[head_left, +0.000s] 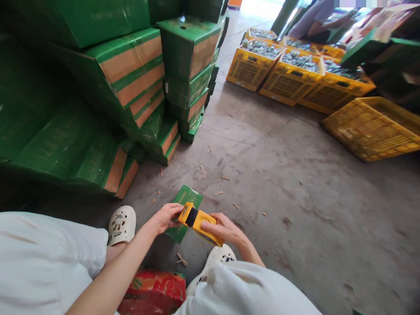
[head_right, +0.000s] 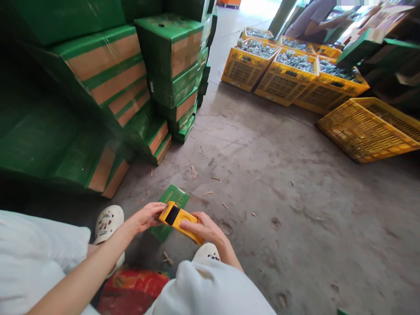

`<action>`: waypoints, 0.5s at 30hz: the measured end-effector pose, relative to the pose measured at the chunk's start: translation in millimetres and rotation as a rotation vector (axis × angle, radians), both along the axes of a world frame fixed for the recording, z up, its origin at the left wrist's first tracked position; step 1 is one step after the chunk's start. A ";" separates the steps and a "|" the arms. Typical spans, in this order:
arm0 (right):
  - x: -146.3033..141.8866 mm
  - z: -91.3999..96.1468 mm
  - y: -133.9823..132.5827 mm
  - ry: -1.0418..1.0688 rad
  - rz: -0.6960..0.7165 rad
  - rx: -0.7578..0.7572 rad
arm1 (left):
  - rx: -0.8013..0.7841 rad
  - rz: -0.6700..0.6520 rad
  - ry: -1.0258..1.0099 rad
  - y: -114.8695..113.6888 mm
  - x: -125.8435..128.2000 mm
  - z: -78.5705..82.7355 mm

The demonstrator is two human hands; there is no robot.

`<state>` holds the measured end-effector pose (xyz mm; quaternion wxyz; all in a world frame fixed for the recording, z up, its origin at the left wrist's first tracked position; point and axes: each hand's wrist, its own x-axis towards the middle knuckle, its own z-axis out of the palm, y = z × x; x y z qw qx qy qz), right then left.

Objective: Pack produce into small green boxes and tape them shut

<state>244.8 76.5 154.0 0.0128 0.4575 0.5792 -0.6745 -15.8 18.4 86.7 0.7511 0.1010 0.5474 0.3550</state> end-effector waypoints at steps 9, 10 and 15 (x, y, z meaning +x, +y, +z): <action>-11.3 -5.4 -3.9 -0.026 -0.016 -0.038 | 0.289 -0.062 0.429 4.5 1.9 -22.5; -12.5 -6.0 -4.2 -0.034 -0.026 -0.038 | 0.344 -0.060 0.493 6.2 2.0 -24.6; 2.7 -6.4 -1.8 -0.098 -0.009 -0.033 | 0.422 -0.004 0.626 19.6 -23.2 -29.2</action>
